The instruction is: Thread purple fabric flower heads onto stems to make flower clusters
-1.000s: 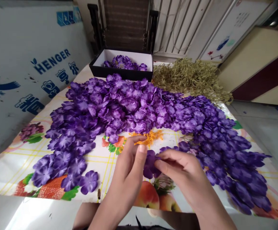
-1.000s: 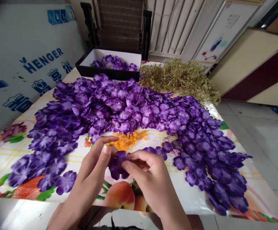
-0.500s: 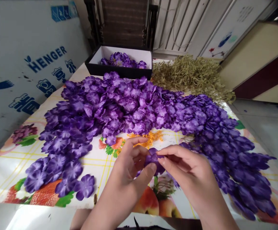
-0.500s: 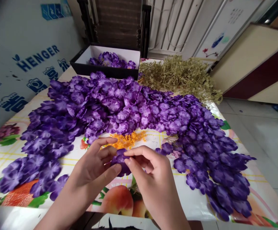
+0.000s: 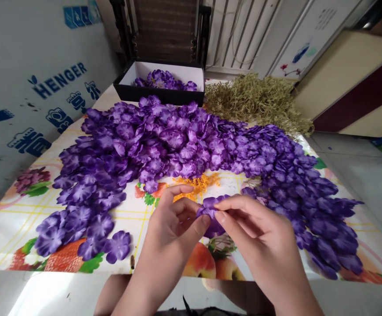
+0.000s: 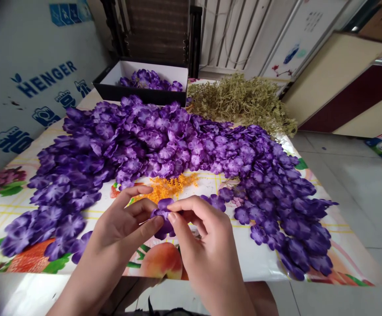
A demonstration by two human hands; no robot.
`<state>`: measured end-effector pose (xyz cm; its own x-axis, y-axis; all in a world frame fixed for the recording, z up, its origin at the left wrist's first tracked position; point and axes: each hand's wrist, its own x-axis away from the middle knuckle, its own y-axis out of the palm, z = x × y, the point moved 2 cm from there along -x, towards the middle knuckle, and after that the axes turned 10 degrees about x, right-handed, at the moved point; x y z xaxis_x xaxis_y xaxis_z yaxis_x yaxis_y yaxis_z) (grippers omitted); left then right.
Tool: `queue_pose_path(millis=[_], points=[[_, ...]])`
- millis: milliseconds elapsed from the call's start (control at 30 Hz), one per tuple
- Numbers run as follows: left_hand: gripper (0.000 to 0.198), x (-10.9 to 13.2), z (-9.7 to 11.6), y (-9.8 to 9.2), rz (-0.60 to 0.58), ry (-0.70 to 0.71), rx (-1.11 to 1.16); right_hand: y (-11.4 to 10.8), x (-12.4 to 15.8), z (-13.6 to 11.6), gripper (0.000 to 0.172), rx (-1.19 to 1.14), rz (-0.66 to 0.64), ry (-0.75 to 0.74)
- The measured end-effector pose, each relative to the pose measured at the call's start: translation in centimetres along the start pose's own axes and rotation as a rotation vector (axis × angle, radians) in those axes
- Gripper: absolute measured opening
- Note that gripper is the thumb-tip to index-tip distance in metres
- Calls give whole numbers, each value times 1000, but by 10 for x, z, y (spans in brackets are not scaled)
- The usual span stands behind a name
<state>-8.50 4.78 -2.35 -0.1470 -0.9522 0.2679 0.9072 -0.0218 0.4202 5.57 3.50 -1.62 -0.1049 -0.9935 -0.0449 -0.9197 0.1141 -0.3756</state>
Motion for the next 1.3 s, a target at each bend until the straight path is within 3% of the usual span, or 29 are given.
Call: queue_pose_path(millis=[233, 433, 600, 733, 933, 1133, 1300], points=[[34, 4, -1, -1, 21, 18, 14, 6, 5, -3, 9, 71, 29, -61], [31, 3, 0, -5, 56, 51, -3, 3, 0, 3, 8, 48, -13, -9], [28, -6, 7, -13, 162, 113, -66, -28, -33, 52, 16, 227, 261, 20], [27, -15, 9, -18, 200, 148, -78, -26, -62, 79, 13, 459, 166, -65], [28, -22, 10, -16, 261, 139, -20, 5, -79, 84, 12, 626, -48, -96], [26, -22, 10, -13, 276, 134, -57, 8, -76, 85, 16, 683, -70, -58], [27, -22, 6, -17, 212, 127, -111, 1, -64, 65, 12, 540, -76, -66]])
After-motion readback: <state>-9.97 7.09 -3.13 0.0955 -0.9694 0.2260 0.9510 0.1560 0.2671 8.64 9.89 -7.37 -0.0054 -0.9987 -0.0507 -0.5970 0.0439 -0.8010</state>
